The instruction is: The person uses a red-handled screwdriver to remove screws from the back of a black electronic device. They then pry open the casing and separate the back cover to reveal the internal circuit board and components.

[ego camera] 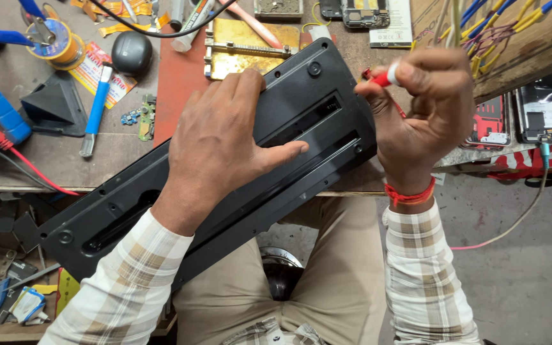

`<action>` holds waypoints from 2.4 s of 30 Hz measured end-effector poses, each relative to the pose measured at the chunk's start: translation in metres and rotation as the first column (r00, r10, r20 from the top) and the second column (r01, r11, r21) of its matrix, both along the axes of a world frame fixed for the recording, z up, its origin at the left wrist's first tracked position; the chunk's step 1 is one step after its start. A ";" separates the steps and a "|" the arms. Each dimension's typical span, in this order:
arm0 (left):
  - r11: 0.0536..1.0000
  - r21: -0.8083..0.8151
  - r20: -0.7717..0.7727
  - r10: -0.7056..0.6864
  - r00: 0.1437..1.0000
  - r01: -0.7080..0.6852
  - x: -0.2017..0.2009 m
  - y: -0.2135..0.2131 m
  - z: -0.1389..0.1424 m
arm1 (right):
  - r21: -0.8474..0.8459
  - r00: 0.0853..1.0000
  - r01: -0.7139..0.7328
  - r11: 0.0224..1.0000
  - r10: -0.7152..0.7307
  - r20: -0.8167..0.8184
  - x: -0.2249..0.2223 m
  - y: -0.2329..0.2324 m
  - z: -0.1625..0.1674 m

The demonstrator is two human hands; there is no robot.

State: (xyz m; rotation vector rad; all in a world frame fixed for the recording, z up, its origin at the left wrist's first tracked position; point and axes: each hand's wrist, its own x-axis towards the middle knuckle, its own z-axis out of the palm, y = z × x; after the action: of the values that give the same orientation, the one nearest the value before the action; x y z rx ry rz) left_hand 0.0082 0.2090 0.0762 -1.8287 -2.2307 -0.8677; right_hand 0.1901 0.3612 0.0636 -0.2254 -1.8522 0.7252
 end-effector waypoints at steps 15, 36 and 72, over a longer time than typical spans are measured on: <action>0.998 0.057 -0.003 -0.021 1.000 0.021 -0.004 -0.002 -0.005 | 0.140 0.993 0.105 0.985 -0.096 -0.068 -0.018 -0.009 -0.011; 0.996 0.079 0.024 -0.034 0.999 0.032 -0.004 -0.002 -0.010 | -0.131 0.990 0.066 0.989 -0.081 -0.112 0.012 0.008 -0.022; 0.997 0.071 -0.002 -0.013 1.000 0.013 -0.005 -0.001 -0.010 | 0.006 0.996 0.085 0.996 -0.085 -0.034 0.022 -0.001 -0.012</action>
State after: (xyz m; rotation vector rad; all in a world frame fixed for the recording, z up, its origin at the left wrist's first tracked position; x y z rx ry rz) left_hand 0.0037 0.2077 0.0661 -1.8142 -2.1598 -0.9348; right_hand 0.2121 0.3597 0.0514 -0.2837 -1.8016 0.6598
